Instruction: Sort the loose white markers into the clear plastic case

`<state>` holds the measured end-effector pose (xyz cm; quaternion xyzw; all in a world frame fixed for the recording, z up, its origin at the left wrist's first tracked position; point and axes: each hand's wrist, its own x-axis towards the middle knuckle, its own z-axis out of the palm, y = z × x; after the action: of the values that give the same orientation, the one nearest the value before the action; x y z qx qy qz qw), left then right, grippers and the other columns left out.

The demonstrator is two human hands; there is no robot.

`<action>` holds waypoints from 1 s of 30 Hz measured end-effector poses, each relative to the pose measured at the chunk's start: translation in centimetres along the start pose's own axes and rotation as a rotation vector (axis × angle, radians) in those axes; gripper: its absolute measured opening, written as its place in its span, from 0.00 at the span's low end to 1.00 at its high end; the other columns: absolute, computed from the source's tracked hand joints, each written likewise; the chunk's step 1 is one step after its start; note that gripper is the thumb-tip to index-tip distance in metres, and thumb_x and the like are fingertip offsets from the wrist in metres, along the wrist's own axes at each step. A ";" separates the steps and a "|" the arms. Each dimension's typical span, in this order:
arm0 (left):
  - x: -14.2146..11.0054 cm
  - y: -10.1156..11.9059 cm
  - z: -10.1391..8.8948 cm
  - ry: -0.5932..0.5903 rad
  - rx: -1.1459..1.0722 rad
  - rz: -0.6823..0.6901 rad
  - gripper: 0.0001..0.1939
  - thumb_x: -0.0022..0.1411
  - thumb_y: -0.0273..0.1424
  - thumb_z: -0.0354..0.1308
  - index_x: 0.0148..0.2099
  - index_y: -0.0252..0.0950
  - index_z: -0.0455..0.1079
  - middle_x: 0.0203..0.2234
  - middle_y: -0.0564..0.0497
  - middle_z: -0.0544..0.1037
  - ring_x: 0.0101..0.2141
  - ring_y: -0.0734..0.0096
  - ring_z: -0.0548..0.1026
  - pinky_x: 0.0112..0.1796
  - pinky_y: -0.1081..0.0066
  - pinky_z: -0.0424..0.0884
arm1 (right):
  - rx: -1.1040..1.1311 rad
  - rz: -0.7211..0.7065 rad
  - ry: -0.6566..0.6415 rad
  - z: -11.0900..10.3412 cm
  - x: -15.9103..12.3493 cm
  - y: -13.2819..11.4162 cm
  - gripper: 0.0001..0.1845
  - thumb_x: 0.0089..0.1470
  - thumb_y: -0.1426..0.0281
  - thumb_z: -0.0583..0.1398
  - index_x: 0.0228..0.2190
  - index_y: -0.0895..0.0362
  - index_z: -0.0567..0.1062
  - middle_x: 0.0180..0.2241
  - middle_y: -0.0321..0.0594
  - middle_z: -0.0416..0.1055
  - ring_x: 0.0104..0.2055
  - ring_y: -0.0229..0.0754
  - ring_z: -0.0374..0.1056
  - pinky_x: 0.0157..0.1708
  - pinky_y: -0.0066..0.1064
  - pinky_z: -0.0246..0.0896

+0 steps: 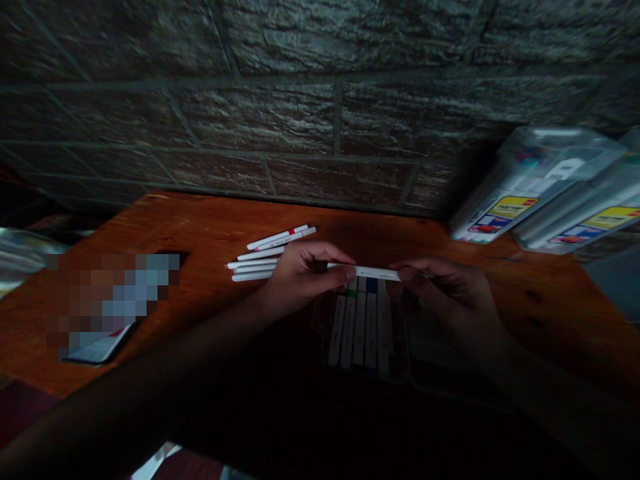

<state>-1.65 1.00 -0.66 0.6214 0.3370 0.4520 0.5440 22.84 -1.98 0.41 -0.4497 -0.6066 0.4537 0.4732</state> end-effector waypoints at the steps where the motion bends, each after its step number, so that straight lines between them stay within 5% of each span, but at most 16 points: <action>1: 0.0 0.1 0.1 0.003 0.007 0.012 0.03 0.60 0.26 0.72 0.38 0.35 0.82 0.27 0.53 0.84 0.25 0.79 0.77 0.28 0.79 0.73 | -0.016 -0.009 -0.011 0.0 0.0 0.0 0.06 0.61 0.64 0.69 0.36 0.52 0.86 0.26 0.35 0.82 0.23 0.34 0.73 0.23 0.23 0.68; 13: -1.1 0.6 1.9 0.035 0.095 0.038 0.05 0.60 0.29 0.71 0.38 0.33 0.81 0.29 0.48 0.86 0.28 0.73 0.81 0.30 0.75 0.76 | -0.222 -0.060 -0.085 0.4 0.3 0.0 0.05 0.57 0.62 0.71 0.34 0.49 0.86 0.32 0.37 0.85 0.31 0.42 0.79 0.31 0.31 0.75; 30: -1.3 0.2 2.0 -0.017 0.049 0.067 0.07 0.64 0.32 0.69 0.41 0.34 0.82 0.33 0.46 0.86 0.30 0.72 0.81 0.31 0.74 0.76 | -0.119 0.017 -0.061 1.1 0.2 -0.3 0.09 0.49 0.62 0.76 0.30 0.51 0.85 0.30 0.37 0.84 0.30 0.41 0.79 0.30 0.31 0.73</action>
<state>-0.25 -0.93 -0.68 0.6491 0.3224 0.4562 0.5163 21.73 -1.96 0.57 -0.4679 -0.6430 0.4344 0.4230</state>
